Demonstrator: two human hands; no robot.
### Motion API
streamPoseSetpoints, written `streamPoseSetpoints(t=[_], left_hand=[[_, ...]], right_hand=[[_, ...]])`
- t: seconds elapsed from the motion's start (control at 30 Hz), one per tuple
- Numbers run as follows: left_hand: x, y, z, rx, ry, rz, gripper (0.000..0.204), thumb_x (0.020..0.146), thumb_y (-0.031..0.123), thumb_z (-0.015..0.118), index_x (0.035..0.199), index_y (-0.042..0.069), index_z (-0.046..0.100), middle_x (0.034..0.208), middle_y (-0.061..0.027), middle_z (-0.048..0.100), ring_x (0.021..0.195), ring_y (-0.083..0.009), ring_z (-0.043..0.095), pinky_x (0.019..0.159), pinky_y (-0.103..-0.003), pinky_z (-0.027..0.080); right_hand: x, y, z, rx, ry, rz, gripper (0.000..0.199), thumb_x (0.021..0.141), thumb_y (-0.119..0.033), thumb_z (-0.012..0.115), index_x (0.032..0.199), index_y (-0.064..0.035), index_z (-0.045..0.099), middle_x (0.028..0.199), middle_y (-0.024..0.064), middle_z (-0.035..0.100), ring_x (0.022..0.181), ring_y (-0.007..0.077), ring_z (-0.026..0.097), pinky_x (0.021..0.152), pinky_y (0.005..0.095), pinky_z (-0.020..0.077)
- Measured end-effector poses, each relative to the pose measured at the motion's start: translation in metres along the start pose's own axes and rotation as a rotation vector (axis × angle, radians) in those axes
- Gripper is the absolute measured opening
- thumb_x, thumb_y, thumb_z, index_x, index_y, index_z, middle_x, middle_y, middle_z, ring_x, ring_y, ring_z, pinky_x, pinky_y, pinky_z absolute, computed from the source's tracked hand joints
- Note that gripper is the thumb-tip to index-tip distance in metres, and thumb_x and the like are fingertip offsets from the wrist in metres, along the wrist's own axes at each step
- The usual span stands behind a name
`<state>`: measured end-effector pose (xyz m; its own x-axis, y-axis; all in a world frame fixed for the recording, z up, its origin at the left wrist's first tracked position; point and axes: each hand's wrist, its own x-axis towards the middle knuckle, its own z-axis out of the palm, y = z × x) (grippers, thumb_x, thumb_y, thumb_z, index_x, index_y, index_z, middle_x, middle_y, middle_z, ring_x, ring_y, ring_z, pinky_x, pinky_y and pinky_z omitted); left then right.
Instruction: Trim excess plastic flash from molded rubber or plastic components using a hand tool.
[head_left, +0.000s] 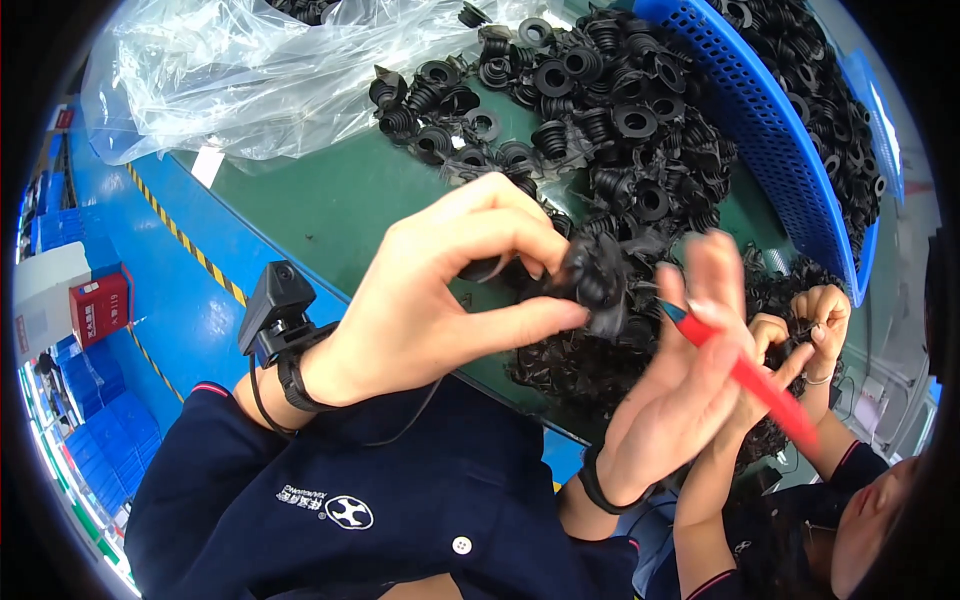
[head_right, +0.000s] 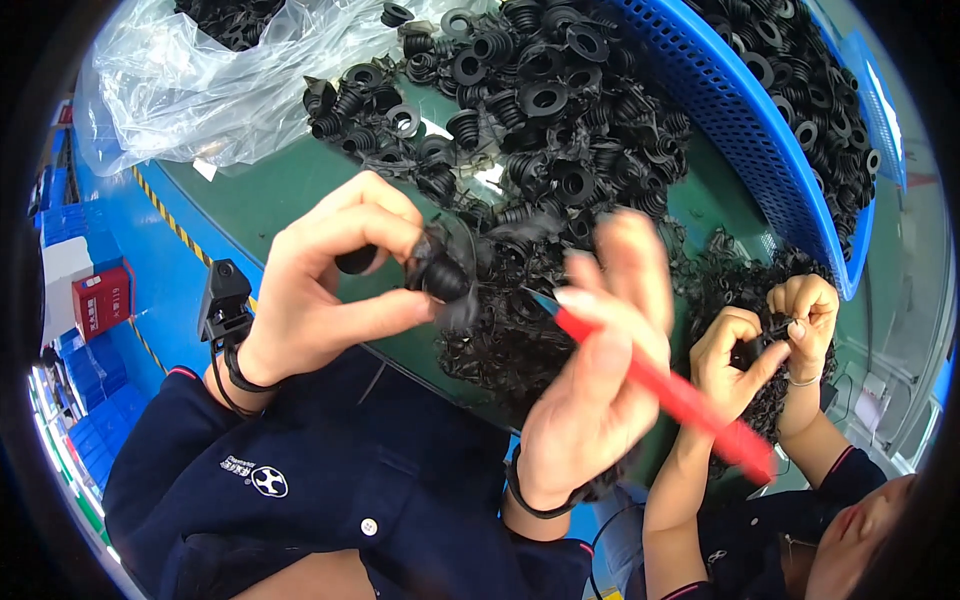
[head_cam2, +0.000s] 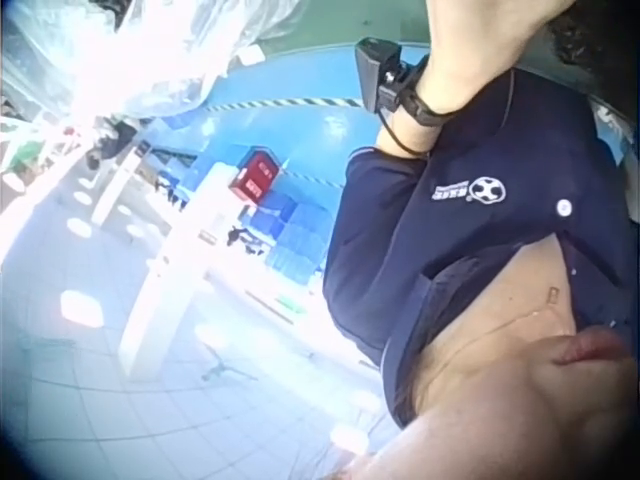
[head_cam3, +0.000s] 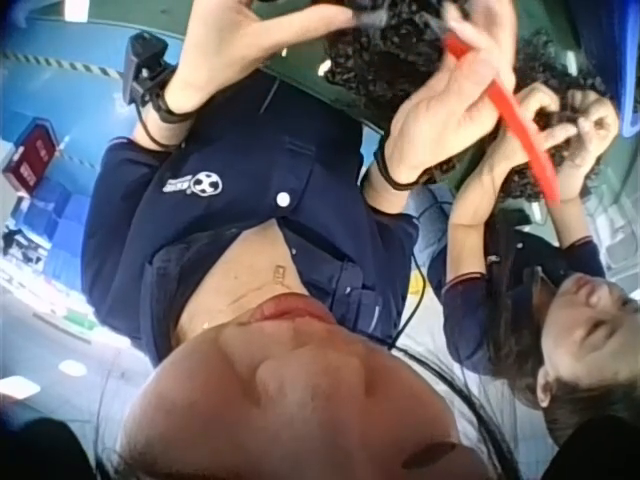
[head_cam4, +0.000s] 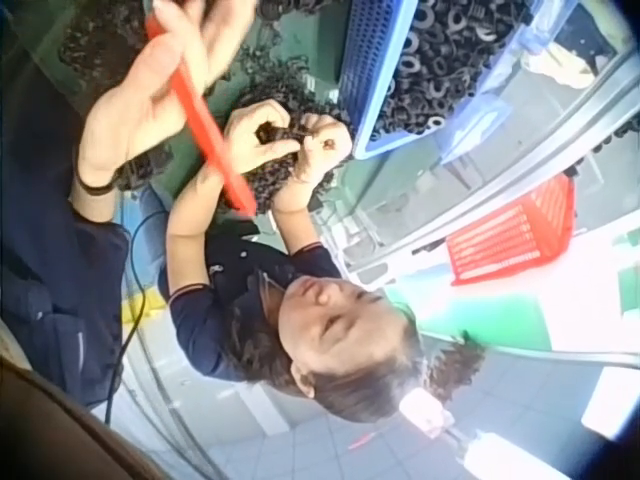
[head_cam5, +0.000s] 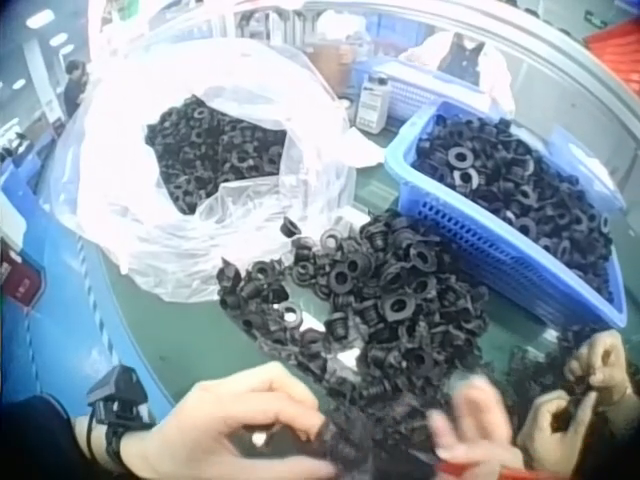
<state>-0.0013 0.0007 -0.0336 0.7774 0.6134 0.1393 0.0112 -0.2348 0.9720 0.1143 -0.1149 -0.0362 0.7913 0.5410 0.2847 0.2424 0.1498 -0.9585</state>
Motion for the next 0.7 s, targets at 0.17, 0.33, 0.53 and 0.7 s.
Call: streamPoseSetpoints(t=[0.17,0.33,0.53,0.7], left_hand=[[-0.001,0.003,-0.002,0.066,-0.015,0.045,0.023,0.058,0.006,0.073,0.076,0.005,0.059,0.077,-0.0013,0.05,0.069,-0.0095,0.043,0.056,-0.021,0.032],[-0.005,0.014,-0.004,-0.015,-0.079,0.021,0.024,0.058,0.006,0.072,0.078,0.005,0.059,0.078,-0.0023,0.05,0.068,-0.0094,0.042,0.056,-0.021,0.032],[-0.005,0.012,-0.004,0.001,-0.063,0.019,0.024,0.057,0.006,0.073,0.078,0.004,0.06,0.078,-0.0028,0.05,0.069,-0.0101,0.044,0.057,-0.021,0.033],[-0.005,0.016,-0.004,0.118,-0.041,0.089,0.022,0.056,0.005,0.073,0.075,0.004,0.062,0.077,-0.0039,0.05,0.066,-0.0124,0.047,0.056,-0.023,0.037]], right_hand=[[-0.005,-0.02,-0.018,-0.323,-0.542,-0.269,0.029,0.069,-0.034,0.061,0.091,-0.0161,0.065,0.121,0.0246,0.039,0.117,0.0383,0.033,0.095,0.0484,0.026],[-0.009,-0.015,-0.004,0.078,-0.322,-0.048,0.035,0.082,-0.032,0.05,0.091,0.0004,0.058,0.093,0.0251,0.057,0.093,0.0342,0.056,0.086,0.0447,0.04],[-0.009,-0.012,-0.003,0.098,-0.328,-0.079,0.03,0.084,-0.026,0.049,0.094,0.0017,0.055,0.087,0.0215,0.06,0.087,0.033,0.058,0.082,0.0457,0.0424],[-0.007,-0.011,-0.004,0.055,-0.337,-0.126,0.031,0.082,-0.026,0.05,0.092,0.0017,0.057,0.089,0.0214,0.06,0.087,0.0314,0.059,0.082,0.0439,0.0425]])
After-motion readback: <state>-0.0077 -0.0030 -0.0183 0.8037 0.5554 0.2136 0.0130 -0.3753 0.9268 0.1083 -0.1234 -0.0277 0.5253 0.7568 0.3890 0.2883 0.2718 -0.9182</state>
